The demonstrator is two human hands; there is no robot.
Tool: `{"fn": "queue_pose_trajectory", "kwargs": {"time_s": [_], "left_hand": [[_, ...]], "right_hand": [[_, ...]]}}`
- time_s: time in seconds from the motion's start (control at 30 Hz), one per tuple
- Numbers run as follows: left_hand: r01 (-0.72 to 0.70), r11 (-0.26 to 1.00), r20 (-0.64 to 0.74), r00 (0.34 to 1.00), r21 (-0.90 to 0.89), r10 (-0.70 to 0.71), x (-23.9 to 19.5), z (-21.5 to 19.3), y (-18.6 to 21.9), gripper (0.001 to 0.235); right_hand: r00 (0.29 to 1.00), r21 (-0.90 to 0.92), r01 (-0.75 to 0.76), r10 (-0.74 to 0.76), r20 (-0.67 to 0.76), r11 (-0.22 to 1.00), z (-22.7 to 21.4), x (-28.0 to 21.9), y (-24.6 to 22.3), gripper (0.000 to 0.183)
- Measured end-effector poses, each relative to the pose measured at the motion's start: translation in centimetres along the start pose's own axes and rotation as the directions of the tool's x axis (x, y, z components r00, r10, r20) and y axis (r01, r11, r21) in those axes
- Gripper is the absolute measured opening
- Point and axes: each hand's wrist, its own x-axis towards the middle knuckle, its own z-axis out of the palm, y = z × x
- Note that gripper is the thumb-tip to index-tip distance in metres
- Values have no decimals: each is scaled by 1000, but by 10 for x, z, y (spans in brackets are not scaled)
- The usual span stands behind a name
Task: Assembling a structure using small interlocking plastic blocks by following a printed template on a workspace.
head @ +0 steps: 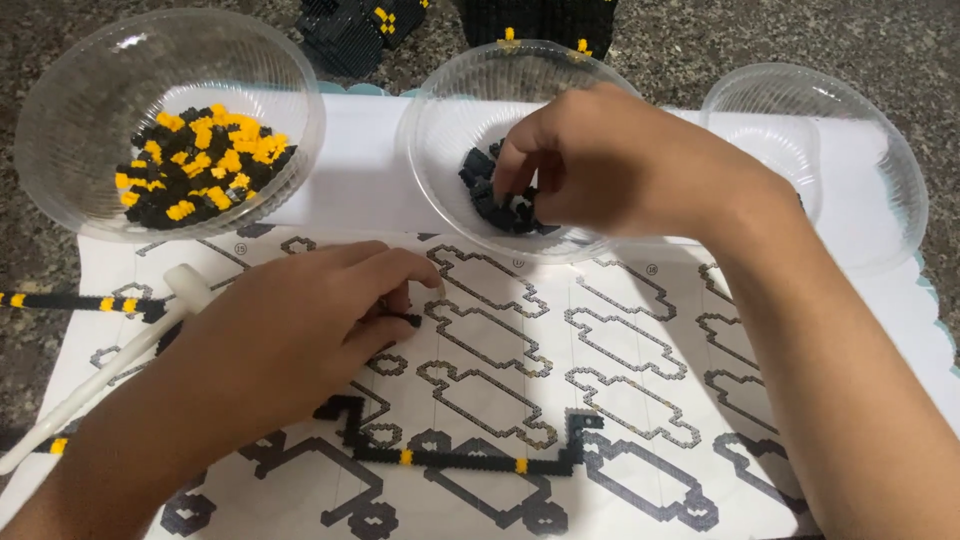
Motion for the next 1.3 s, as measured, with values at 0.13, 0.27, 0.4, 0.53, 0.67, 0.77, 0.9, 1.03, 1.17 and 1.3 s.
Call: {"fn": "queue_pose_trajectory", "kwargs": {"time_s": [0.13, 0.27, 0.4, 0.53, 0.67, 0.77, 0.9, 1.03, 1.17, 1.3], "left_hand": [[17, 1000, 0, 1000, -4, -17, 0, 0, 0, 32], [-18, 1000, -20, 1000, -15, 18, 0, 1, -1, 32], [-1, 1000, -20, 1000, -15, 1, 1, 1, 0, 34], [-15, 1000, -35, 999, -16, 15, 0, 2, -1, 34], [-33, 999, -45, 998, -1, 33, 1, 2, -1, 34], [12, 1000, -9, 1000, 7, -12, 1, 0, 2, 34], [-9, 1000, -27, 1000, -28, 8, 1, 0, 0, 36], [-17, 999, -21, 1000, -37, 16, 2, 1, -2, 34], [-63, 997, -45, 997, -41, 61, 4, 3, -5, 35], [-12, 998, -9, 1000, -66, 12, 2, 2, -2, 31]], "right_hand": [[998, -2, 60, -60, -31, 998, 1, 1, 2, 35], [992, 43, 108, -105, -69, 993, 2, 0, 1, 29], [957, 29, 247, -239, -163, 969, 7, 5, 11, 30], [991, 34, 120, -117, -68, 992, 3, -2, 3, 34], [982, -2, 187, -187, -17, 982, 7, 3, 7, 21], [984, 20, 179, -179, -14, 984, 6, 2, 8, 22], [978, -64, 203, -206, -34, 977, 6, 6, 16, 28], [967, -41, 248, -250, -42, 968, 5, 8, 24, 22], [932, 105, 355, -342, -124, 929, 1, 10, 32, 22], [968, 275, 231, -192, -159, 933, -3, 6, 29, 20]]}}
